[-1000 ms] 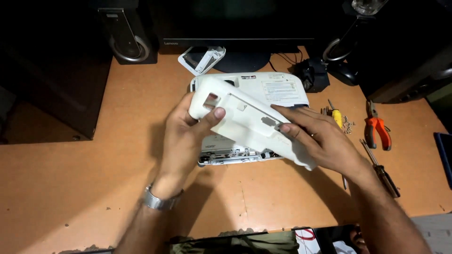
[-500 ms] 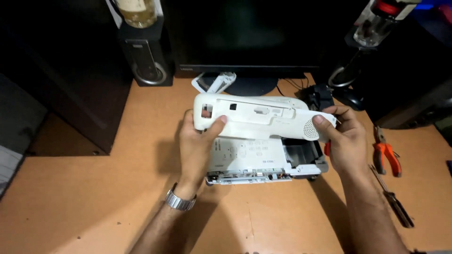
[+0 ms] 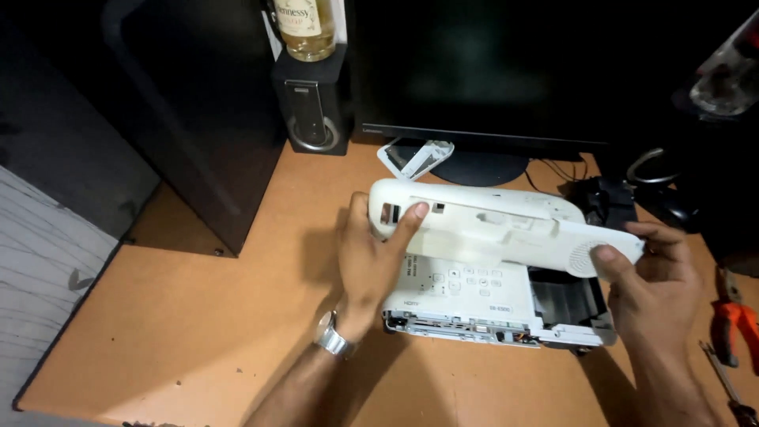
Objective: The person is reassembling a projector by fitting the top plastic cover and securing it with screws using a screwdriver.
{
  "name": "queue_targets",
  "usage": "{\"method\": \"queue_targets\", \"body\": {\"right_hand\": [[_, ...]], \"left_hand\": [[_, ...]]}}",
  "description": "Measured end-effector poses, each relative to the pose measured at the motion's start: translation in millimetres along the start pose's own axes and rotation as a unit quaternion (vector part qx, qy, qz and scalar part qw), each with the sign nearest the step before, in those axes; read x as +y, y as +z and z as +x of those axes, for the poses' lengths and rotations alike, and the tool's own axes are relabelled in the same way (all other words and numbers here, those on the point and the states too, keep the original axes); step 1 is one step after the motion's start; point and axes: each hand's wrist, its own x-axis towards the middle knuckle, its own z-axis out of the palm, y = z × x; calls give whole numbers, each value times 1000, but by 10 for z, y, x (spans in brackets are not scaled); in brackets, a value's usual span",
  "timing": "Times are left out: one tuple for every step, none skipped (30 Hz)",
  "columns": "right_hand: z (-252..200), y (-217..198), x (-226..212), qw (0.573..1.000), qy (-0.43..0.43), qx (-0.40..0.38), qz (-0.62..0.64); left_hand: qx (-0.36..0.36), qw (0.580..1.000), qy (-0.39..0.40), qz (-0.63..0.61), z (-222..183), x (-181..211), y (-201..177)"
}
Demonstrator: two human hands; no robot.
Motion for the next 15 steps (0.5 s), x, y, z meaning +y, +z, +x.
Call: {"method": "queue_targets", "body": {"right_hand": [[-20,-23,35,1000,-1,-1,7],[-43,-48,72,1000,-2,-3,14],[-55,-42,80,1000,2,-5,13],[-68,-38,87,1000,3,4,8],[-76,-31,88,1000,2,14,3],[-93,-21,82,1000,5,13,3],[-101,-25,68,1000,-12,9,-4],[-108,-30,53,1000,-28,5,-12],[-116,-26,69,1000,-28,6,-14],[-127,-20,84,998,-54,-4,-25],[-139,-11,100,996,-80,-15,-35],[-161,9,83,996,-80,-16,-38],[-165,24,62,996,-78,-16,-41],[-172,41,38,996,-76,-16,-44],[-147,24,53,996,-79,-18,-46]], "left_hand": [[-3,999,33,-7,-13,-54,26],[-6,998,65,-13,-28,-109,53],[-7,998,62,-11,-35,-146,79],[11,994,108,-6,-43,-182,104],[28,988,155,-1,-44,-211,127],[27,988,153,1,-76,-132,94],[35,989,140,16,-106,-45,75],[43,990,128,30,-136,43,55],[41,991,127,29,-135,43,64],[42,991,122,47,-135,42,71],[43,990,116,64,-140,33,75],[41,991,114,62,-123,47,66],[40,997,57,43,-106,67,64],[39,999,0,23,-90,86,57],[40,999,-2,20,-77,47,79]]}}
